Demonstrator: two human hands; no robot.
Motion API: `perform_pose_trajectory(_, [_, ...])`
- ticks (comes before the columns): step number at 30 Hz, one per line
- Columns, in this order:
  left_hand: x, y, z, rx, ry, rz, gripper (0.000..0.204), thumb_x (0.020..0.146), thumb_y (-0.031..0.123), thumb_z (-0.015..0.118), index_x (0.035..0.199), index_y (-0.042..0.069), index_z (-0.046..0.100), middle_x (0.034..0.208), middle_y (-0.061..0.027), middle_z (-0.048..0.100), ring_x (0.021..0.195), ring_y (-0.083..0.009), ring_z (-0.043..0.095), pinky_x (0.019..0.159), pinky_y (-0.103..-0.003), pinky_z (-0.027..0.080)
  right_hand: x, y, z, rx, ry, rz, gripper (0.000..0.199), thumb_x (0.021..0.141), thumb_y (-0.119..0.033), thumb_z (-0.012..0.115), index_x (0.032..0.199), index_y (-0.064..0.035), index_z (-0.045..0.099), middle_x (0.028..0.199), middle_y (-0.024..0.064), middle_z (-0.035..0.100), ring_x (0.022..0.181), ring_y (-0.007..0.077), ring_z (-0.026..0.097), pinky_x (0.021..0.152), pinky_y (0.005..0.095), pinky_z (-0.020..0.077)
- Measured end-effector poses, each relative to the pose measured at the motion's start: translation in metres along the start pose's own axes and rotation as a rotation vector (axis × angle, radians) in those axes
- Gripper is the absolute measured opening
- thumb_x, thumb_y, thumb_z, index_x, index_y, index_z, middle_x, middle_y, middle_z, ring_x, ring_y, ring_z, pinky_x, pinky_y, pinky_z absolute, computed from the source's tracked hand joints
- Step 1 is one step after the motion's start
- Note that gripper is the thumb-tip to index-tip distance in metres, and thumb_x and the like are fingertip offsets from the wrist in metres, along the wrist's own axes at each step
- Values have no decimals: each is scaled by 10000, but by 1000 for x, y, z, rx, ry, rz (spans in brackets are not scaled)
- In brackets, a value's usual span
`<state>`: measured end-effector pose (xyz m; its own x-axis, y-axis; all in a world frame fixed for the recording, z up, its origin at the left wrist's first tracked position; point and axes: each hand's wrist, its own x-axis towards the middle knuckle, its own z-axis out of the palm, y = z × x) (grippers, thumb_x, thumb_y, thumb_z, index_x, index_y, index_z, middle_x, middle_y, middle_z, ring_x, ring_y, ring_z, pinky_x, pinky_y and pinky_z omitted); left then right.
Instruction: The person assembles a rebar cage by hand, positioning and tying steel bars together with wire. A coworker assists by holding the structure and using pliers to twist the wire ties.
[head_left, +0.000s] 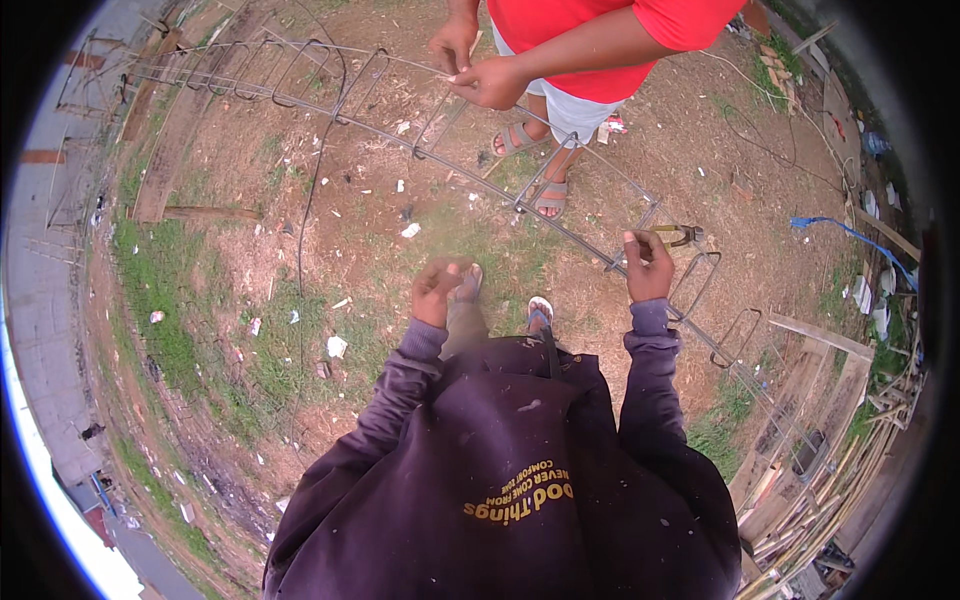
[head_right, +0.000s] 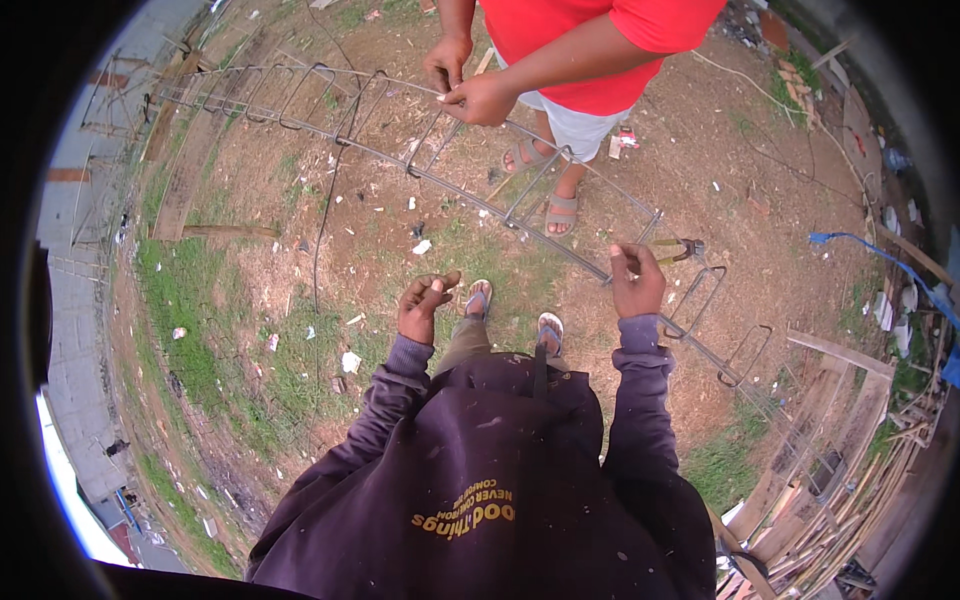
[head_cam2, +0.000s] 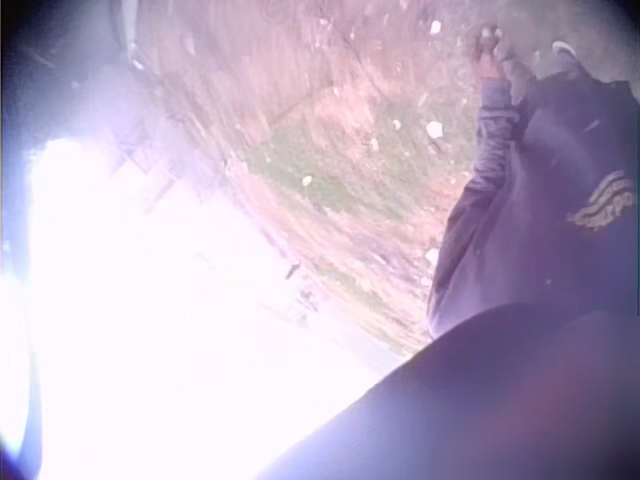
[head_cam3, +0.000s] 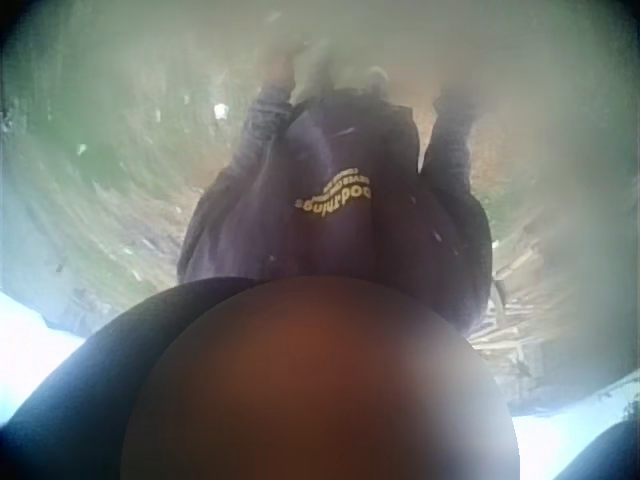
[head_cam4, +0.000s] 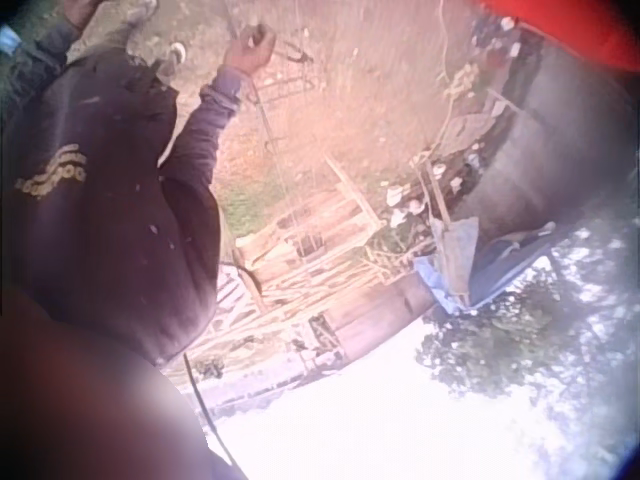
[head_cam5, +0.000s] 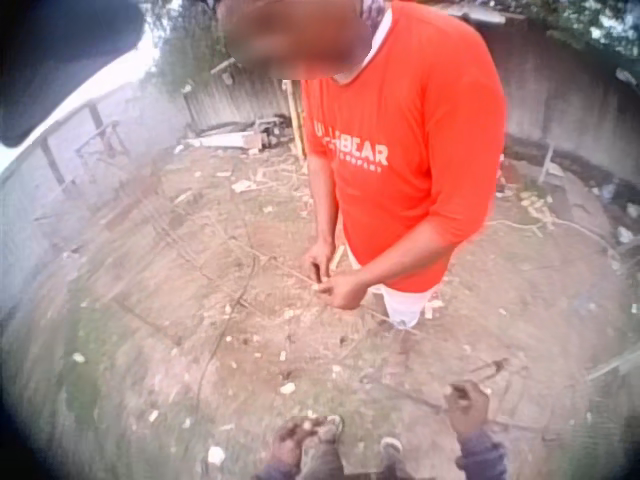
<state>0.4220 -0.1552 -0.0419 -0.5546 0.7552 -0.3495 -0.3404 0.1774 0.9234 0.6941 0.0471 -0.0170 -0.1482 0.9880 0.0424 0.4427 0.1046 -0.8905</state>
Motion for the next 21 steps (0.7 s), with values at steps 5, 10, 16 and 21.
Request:
perform_pose_trajectory(5, [43,35,29,-51,-297,2,154,920,130,590,986,4,649,1218,-122,607,997,-175,610,795,-302,486,-63,-79,126,281,-532,-5,280,930,-216,568,1111,-2,571,906,116,648,842,186,619,739,317,489])
perform_pose_trajectory(10, [73,42,22,-116,-386,-161,266,942,183,575,1080,-43,607,1051,-155,663,953,-185,626,808,-301,497,-86,-88,174,388,-335,218,185,950,-161,512,1014,-4,584,712,23,542,599,103,474,559,267,407])
perform_pose_trajectory(16, [101,40,45,175,-963,-355,329,961,234,550,1101,-58,608,886,-143,683,791,-181,660,795,-298,499,-123,-49,135,775,-395,524,178,940,-149,524,1030,-25,614,652,-45,457,581,46,393,519,220,324])
perform_pose_trajectory(21, [97,14,99,596,-1351,437,276,854,218,655,1070,45,659,983,-135,651,887,-232,620,798,-354,475,-171,-5,86,907,-42,678,168,940,-183,531,1018,-69,626,555,-63,386,448,44,331,405,225,254])
